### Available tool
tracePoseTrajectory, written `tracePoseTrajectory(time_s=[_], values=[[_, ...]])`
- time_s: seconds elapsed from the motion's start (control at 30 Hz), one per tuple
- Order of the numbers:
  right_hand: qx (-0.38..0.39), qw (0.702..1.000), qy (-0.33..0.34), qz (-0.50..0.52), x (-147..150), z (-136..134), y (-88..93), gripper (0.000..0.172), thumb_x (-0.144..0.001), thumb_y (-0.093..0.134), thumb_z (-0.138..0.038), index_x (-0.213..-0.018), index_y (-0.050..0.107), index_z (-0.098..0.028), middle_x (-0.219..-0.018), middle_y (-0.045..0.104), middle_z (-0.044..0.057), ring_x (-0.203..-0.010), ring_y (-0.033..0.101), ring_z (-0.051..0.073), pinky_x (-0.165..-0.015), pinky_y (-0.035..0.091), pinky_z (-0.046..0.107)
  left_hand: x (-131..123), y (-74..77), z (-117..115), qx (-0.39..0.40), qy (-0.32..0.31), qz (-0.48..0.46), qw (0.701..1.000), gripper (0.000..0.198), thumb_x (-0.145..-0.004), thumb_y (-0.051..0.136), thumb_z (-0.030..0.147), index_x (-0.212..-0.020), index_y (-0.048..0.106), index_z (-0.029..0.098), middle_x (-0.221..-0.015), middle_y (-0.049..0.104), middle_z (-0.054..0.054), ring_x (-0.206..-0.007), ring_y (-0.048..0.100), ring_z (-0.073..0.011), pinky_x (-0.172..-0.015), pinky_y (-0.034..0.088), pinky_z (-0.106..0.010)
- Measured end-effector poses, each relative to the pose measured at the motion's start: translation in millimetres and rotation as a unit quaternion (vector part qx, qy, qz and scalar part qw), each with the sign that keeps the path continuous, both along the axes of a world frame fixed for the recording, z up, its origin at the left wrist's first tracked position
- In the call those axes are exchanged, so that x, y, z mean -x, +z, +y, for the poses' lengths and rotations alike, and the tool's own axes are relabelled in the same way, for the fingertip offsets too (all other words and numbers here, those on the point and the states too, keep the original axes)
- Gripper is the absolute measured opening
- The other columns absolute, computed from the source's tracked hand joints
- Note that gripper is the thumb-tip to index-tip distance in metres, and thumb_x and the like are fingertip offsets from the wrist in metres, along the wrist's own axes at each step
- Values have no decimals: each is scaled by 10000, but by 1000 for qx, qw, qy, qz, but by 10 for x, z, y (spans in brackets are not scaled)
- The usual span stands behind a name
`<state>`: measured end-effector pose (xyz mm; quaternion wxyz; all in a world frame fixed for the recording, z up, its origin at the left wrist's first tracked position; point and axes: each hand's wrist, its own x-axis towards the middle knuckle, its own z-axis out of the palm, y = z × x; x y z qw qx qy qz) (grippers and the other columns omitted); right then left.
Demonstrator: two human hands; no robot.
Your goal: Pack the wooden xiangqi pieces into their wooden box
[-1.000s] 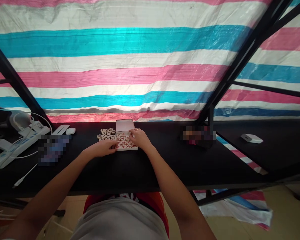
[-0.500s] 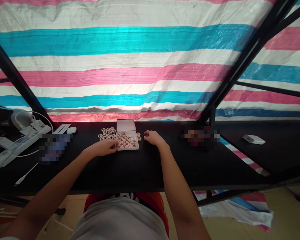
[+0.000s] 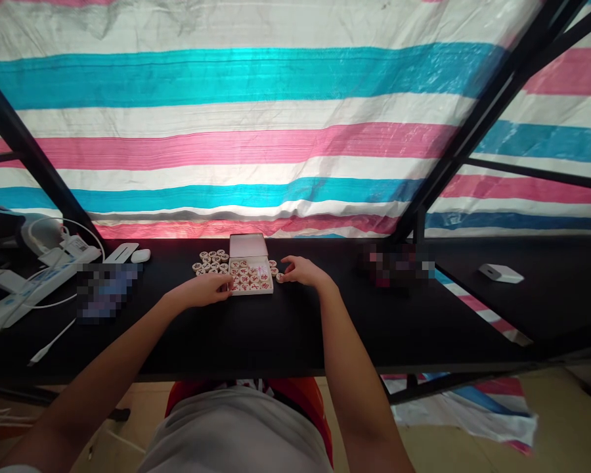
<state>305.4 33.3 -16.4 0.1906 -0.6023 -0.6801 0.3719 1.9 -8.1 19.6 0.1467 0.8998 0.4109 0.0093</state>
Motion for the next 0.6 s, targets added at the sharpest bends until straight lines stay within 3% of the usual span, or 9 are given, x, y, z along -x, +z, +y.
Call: tracePoseTrajectory(time_s=[0.27,0.43,0.6], values=[[-12,1000,11,25,77,-31,34,653,-624,762,-264,-1226,534,-155,-910,662,55,-764,613,168,-672,476,260,-4,13,-5,1,2,7,1000,142,-849,461,326,-875,536,209,-875,621,-25,-775,571,-171,-614,378,-240],[-33,999,-4,28,102,-68,97,510,-672,694,-219,-1164,572,-158,-877,658,40,-715,605,147,-658,481,255,2,-5,10,0,-2,1,1000,143,-847,457,330,-870,532,211,-857,618,-21,-761,566,-169,-608,373,-239],[-187,982,8,-16,227,-100,136,277,-763,613,-322,-1000,671,-190,-916,642,44,-836,601,172,-780,480,292,3,-1,7,-1,0,6,1000,136,-845,464,320,-872,534,208,-853,617,-23,-751,565,-165,-608,375,-238]])
